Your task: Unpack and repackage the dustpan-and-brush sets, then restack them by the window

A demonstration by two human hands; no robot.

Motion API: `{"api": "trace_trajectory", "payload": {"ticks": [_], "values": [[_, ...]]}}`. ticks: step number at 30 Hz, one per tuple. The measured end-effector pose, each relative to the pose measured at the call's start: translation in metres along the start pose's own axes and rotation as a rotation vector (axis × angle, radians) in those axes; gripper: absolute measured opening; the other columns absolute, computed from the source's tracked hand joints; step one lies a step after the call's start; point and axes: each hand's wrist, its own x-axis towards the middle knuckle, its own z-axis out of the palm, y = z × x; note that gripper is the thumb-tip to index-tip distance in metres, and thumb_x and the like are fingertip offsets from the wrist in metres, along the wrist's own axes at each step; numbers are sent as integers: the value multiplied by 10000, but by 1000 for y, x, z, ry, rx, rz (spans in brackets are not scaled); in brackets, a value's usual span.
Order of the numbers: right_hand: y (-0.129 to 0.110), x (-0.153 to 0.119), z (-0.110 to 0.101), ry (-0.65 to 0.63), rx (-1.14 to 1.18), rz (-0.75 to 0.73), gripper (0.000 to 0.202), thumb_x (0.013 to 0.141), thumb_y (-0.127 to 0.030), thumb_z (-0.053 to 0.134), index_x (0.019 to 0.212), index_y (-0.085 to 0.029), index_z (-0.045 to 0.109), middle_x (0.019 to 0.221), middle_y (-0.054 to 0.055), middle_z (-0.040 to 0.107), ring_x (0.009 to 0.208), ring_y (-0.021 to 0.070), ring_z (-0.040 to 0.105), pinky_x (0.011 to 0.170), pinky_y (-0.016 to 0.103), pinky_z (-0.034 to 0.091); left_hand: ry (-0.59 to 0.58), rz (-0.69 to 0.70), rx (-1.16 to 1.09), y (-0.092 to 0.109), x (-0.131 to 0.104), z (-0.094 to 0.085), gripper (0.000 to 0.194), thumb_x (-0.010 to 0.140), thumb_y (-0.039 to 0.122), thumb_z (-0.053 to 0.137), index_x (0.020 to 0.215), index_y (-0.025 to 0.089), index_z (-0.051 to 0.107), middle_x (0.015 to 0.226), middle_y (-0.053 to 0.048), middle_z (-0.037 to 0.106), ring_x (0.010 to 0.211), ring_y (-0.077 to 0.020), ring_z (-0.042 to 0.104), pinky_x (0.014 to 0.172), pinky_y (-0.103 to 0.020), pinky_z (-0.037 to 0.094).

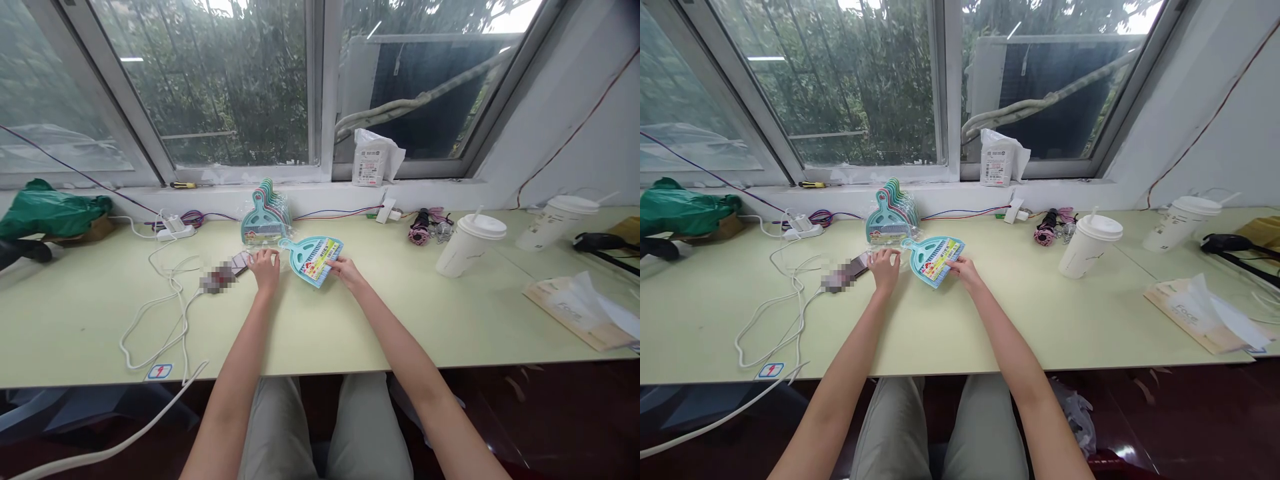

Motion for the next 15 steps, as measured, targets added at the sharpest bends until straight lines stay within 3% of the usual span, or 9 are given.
{"api": "trace_trajectory", "payload": {"ticks": [5,8,10,12,15], "values": [[0,-5,9,-63,17,-48,191,658,-144,765,833,-142,689,918,67,746,834,191,708,786,324,599,-61,161,-164,21,-5,-9,206,912,283,428,937,267,632,1168,-46,610,1198,-247,465,1128,-513,53],[1,-8,14,-30,59,-79,204,651,-150,774,831,-148,678,924,61,743,841,190,706,810,329,595,-52,193,-232,32,-9,-13,159,887,341,503,902,262,640,1289,-45,539,1321,-254,352,1141,-505,25],[2,-8,17,7,109,-105,213,652,-158,776,839,-151,674,939,59,740,852,187,705,838,328,587,19,126,-322,35,-10,-14,234,834,412,587,998,248,621,1423,-66,406,1401,-267,218,1146,-489,72],[3,-10,20,26,151,-132,229,656,-172,775,860,-156,674,951,57,736,870,187,702,861,330,580,91,-20,-460,35,-9,-13,504,774,487,644,1194,236,525,1501,-100,278,1431,-272,138,1139,-467,160],[4,-13,26,20,174,-159,254,654,-194,777,883,-162,673,952,54,734,891,189,697,877,332,573,38,-264,-802,32,-4,-7,720,796,603,553,1377,247,318,1501,-131,276,1399,-268,262,1065,-441,338]]}}
